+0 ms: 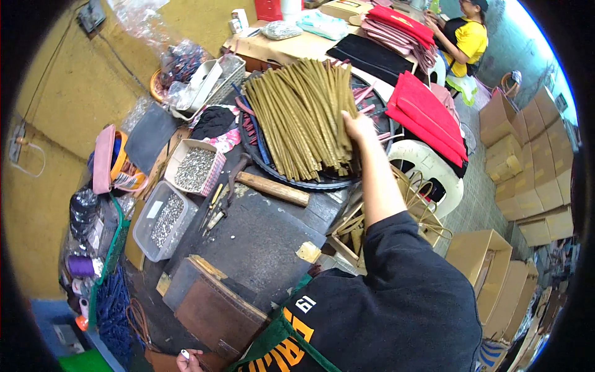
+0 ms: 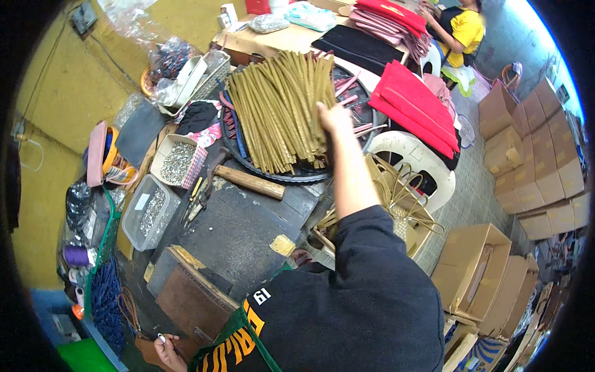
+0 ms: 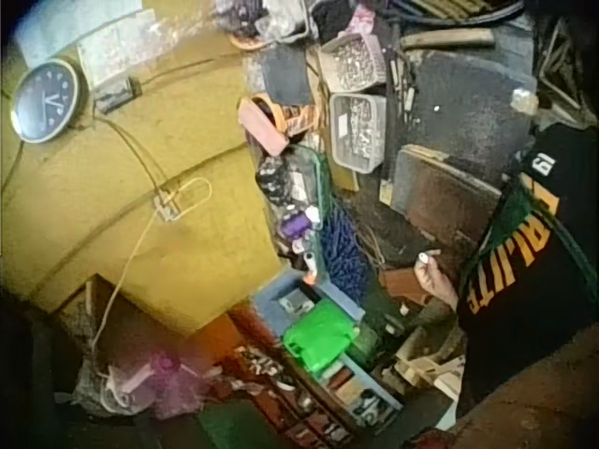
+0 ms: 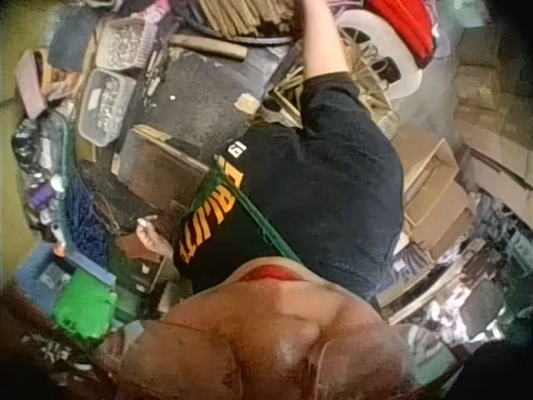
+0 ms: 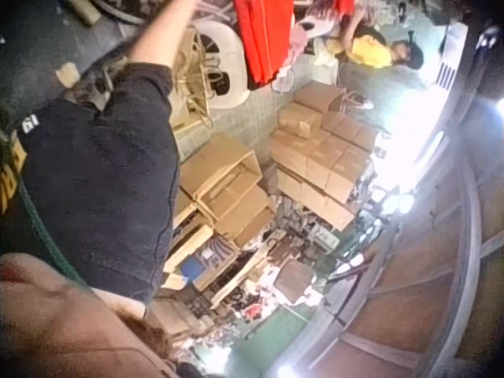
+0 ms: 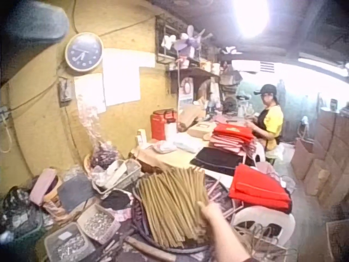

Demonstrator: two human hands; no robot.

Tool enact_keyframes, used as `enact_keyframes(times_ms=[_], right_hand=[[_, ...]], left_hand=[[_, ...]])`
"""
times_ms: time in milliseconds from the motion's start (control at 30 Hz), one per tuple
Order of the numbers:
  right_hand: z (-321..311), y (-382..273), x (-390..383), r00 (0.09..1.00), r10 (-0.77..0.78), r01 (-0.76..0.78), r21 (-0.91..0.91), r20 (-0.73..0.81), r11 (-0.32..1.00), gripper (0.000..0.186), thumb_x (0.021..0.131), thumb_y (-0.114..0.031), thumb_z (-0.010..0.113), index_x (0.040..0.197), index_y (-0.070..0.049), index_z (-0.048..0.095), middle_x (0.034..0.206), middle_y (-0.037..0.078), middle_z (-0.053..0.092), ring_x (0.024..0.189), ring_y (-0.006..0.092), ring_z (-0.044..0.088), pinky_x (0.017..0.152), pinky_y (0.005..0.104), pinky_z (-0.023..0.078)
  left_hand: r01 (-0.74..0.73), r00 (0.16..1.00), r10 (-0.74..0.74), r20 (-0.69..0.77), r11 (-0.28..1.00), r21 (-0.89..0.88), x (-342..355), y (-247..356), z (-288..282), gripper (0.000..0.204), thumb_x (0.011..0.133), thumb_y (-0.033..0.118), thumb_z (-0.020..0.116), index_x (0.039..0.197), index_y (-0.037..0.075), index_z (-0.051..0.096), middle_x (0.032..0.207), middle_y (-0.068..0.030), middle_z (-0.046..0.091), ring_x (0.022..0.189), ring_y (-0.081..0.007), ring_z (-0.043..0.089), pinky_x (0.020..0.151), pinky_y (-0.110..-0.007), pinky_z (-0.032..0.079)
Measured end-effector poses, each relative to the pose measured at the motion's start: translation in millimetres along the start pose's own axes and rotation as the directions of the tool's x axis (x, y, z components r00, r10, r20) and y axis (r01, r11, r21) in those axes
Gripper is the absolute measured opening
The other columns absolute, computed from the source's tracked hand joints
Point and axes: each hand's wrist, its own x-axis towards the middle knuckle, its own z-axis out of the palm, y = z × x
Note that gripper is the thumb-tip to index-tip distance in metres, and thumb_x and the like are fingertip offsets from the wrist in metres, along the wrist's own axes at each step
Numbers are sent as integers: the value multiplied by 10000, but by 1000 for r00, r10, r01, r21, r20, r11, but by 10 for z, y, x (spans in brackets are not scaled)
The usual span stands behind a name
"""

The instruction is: The person loops a leather strap, inserts a metal rivet through the strap and pouch connector, and hammers the rivet securely in place.

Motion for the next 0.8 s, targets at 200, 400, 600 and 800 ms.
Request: enact_keyframes(times_ms=[200,400,600,800], right_hand=[[106,-648,-662,986,31,-59,-169,-164,984,784,769,-516,454,1268,57,258,1203,249,382,1093,355,392,879,469,337],[142,-681,-670,989,39,-70,-218,-145,973,766,789,-497,438,1269,69,248,1231,269,351,1111,368,381,898,460,322],[11,-600,-504,999,47,-43,-112,26,993,671,812,-503,386,1201,43,380,1152,247,462,1060,331,469,898,444,335],[-127,544,255,978,-197,210,405,-74,890,262,770,-215,526,869,5,627,789,174,624,723,265,611,694,321,465]], left_hand=[[-41,999,41,-1,998,42,112,46,4,197,867,200,488,866,6,521,796,-69,573,645,-115,454,624,-258,375],[-26,999,27,-32,999,34,133,2,-7,248,878,236,473,817,5,537,759,-54,578,563,-84,395,535,-237,341],[-146,982,159,-104,982,120,84,133,73,268,881,258,468,803,14,548,724,-36,570,536,-74,379,515,-229,329],[-133,988,137,-78,990,51,41,-45,-76,232,868,236,483,818,21,555,771,-26,575,530,-55,350,509,-221,310]])
